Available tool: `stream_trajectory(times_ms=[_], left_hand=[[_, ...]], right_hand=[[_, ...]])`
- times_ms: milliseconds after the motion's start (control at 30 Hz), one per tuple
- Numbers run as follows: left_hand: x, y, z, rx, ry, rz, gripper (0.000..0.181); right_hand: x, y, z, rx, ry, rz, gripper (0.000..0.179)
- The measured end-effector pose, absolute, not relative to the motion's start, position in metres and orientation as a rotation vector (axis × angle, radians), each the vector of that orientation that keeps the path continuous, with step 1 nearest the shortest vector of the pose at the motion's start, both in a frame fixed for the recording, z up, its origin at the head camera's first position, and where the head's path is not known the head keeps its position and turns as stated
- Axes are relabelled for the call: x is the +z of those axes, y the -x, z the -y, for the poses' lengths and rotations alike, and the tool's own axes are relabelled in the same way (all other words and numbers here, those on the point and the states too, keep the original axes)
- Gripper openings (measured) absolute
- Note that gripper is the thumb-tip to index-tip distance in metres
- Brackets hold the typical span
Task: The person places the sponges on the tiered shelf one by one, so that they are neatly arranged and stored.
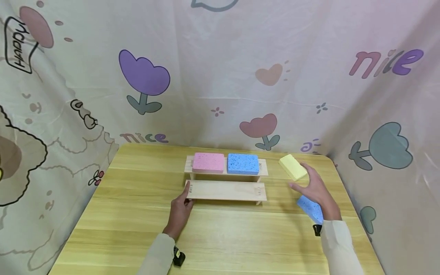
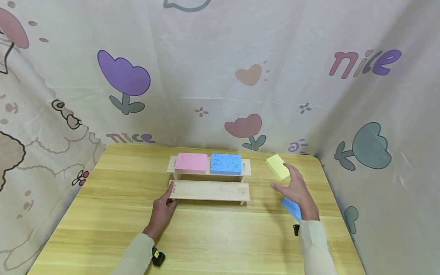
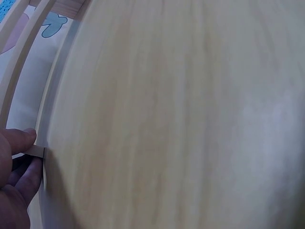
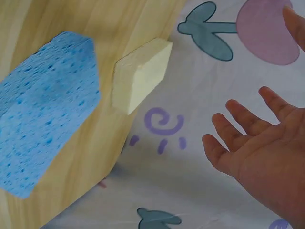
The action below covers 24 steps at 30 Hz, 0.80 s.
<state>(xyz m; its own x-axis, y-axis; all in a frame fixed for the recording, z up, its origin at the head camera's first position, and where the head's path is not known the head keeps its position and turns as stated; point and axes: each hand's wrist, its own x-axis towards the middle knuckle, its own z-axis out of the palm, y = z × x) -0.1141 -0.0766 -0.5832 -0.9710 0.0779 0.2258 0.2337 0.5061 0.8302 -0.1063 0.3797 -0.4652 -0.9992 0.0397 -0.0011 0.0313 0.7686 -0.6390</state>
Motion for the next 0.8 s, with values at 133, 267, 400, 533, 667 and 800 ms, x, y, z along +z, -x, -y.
stream_trajectory(times_ms=[133, 267, 400, 533, 667, 800], left_hand=[[-0.583, 0.114, 0.076, -1.453, 0.269, 2.578, 0.077], [-0.583, 0.115, 0.076, -1.455, 0.27, 2.571, 0.076], [-0.583, 0.115, 0.076, -1.463, 0.266, 2.576, 0.077], [-0.583, 0.114, 0.076, -1.459, 0.269, 2.576, 0.076], [-0.582, 0.114, 0.077, -1.448, 0.275, 2.572, 0.077], [-0.582, 0.114, 0.076, -1.449, 0.281, 2.568, 0.076]], right_hand=[[-0.469, 0.098, -0.389, 1.05, 0.127, 2.987, 0.097], [-0.473, 0.087, -0.399, 1.041, 0.19, 3.03, 0.102], [-0.479, 0.078, -0.405, 1.03, 0.244, 3.077, 0.104], [-0.483, 0.071, -0.41, 0.986, 0.3, 3.142, 0.106], [-0.487, 0.067, -0.414, 0.914, 0.34, 3.202, 0.109], [-0.492, 0.064, -0.416, 0.869, 0.378, 3.238, 0.113]])
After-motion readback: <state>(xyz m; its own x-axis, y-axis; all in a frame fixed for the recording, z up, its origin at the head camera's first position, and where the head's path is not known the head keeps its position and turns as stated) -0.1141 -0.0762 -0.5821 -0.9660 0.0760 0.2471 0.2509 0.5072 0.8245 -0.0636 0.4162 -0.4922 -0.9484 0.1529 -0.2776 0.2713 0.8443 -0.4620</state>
